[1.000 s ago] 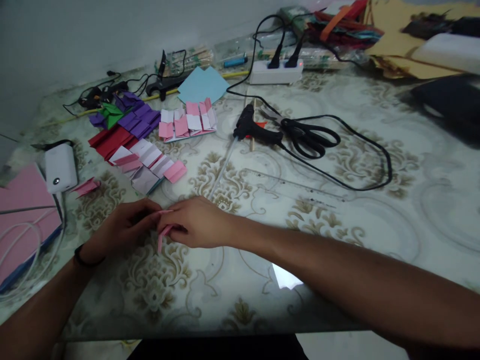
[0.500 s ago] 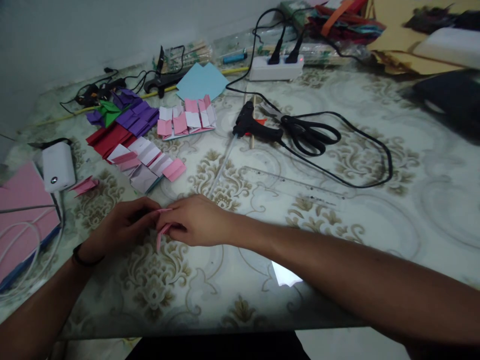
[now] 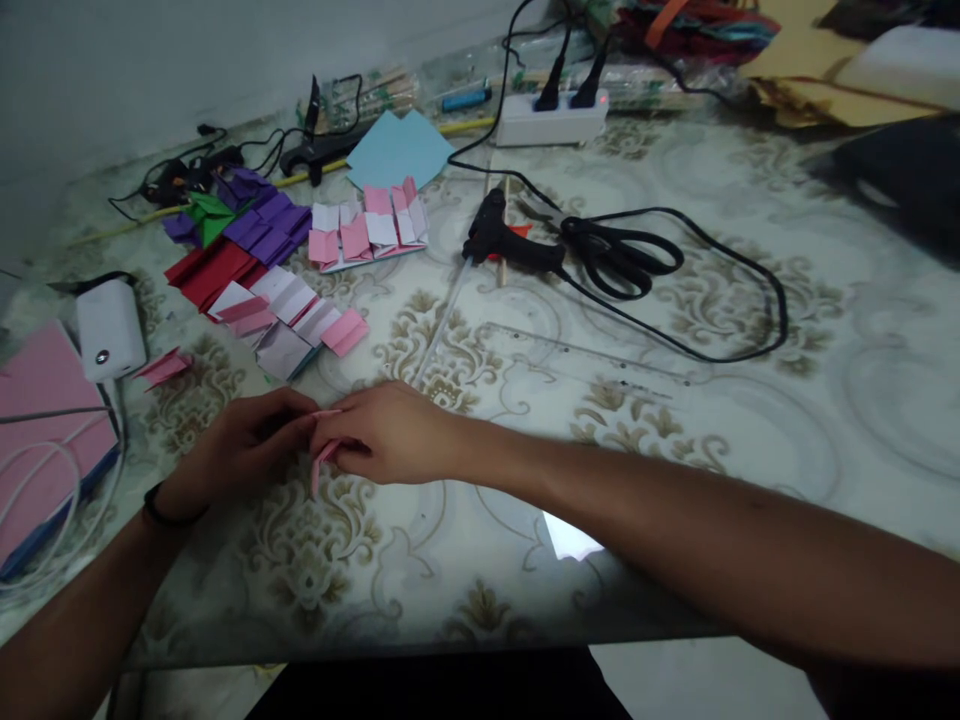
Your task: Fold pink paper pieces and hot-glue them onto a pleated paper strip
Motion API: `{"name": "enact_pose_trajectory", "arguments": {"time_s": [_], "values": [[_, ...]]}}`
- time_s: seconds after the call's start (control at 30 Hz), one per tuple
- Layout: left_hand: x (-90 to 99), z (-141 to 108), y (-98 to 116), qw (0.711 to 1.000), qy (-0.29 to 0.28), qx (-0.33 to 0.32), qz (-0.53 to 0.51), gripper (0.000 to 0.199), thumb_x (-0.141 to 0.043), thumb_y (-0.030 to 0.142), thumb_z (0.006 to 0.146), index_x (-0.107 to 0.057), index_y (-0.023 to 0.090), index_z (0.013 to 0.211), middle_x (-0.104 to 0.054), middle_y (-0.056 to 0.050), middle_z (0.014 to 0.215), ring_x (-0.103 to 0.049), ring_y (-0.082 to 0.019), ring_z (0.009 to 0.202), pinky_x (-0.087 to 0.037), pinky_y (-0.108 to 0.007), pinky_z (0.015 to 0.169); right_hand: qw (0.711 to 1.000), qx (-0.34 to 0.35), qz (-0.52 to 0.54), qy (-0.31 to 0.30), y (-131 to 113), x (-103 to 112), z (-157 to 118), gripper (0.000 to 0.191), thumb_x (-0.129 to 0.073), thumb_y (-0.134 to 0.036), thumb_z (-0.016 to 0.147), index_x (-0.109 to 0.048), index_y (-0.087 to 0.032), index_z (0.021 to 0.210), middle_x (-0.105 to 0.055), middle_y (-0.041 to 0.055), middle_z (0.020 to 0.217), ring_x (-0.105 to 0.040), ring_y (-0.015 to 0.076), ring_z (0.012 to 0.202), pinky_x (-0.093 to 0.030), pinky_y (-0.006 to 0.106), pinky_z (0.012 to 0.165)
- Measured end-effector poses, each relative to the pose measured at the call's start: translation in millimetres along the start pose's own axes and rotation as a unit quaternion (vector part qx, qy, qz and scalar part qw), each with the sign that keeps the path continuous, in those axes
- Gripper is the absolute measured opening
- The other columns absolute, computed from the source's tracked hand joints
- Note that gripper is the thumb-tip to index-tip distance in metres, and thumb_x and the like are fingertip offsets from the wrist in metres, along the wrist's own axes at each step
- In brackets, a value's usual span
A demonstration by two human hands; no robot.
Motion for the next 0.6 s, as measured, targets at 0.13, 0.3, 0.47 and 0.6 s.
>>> {"name": "enact_pose_trajectory", "arguments": {"time_s": [0.13,0.3,0.47,0.6], "values": [[0.6,0.0,1.1,1.000,0.003,-0.010,-0.002,0.027,-0.056,0.041,0.099,-0.071,0.019,0.098,-0.069,0.004,0.076,-0.058,-0.006,0.065,-0.043,-0.016,0.062,1.000,0.006,-0.007,0.000,1.5,-1.2,-0.3,0.021,-0.060,-0.018,0.090,-0.077,-0.020,0.102,-0.074,0.0015,0.094,-0.066,0.0119,0.081,-0.045,0.021,0.074],[0.5,0.1,2.3,1.000,0.004,-0.008,-0.007,0.027,-0.057,0.041,0.098,-0.072,0.018,0.098,-0.069,0.004,0.074,-0.057,-0.006,0.063,-0.042,-0.017,0.059,1.000,0.009,-0.011,0.008,2.9,-1.5,-0.9,0.022,-0.061,-0.018,0.089,-0.077,-0.020,0.103,-0.074,0.0010,0.093,-0.065,0.0110,0.079,-0.043,0.020,0.073],[-0.3,0.3,1.8,1.000,-0.002,-0.002,-0.014,0.029,-0.056,0.043,0.099,-0.071,0.019,0.098,-0.070,0.003,0.075,-0.059,-0.007,0.065,-0.043,-0.017,0.061,1.000,0.007,-0.007,0.006,1.8,-1.3,-0.4,0.022,-0.059,-0.017,0.089,-0.077,-0.020,0.102,-0.074,0.0008,0.093,-0.065,0.0110,0.080,-0.043,0.020,0.073],[0.0,0.9,2.8,1.000,0.002,-0.005,-0.010,0.030,-0.056,0.045,0.098,-0.071,0.019,0.098,-0.071,0.002,0.077,-0.061,-0.008,0.067,-0.045,-0.018,0.062,1.000,0.004,-0.005,0.005,2.0,-1.6,0.0,0.022,-0.059,-0.017,0.089,-0.077,-0.020,0.102,-0.074,0.0008,0.092,-0.065,0.0110,0.079,-0.043,0.021,0.073]]}}
Point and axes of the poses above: each hand's wrist, its own z-axis towards the middle knuckle, its own x-axis out of the back of the hand, y = z × x, the point moved 3 cm from there along z, towards the middle knuckle
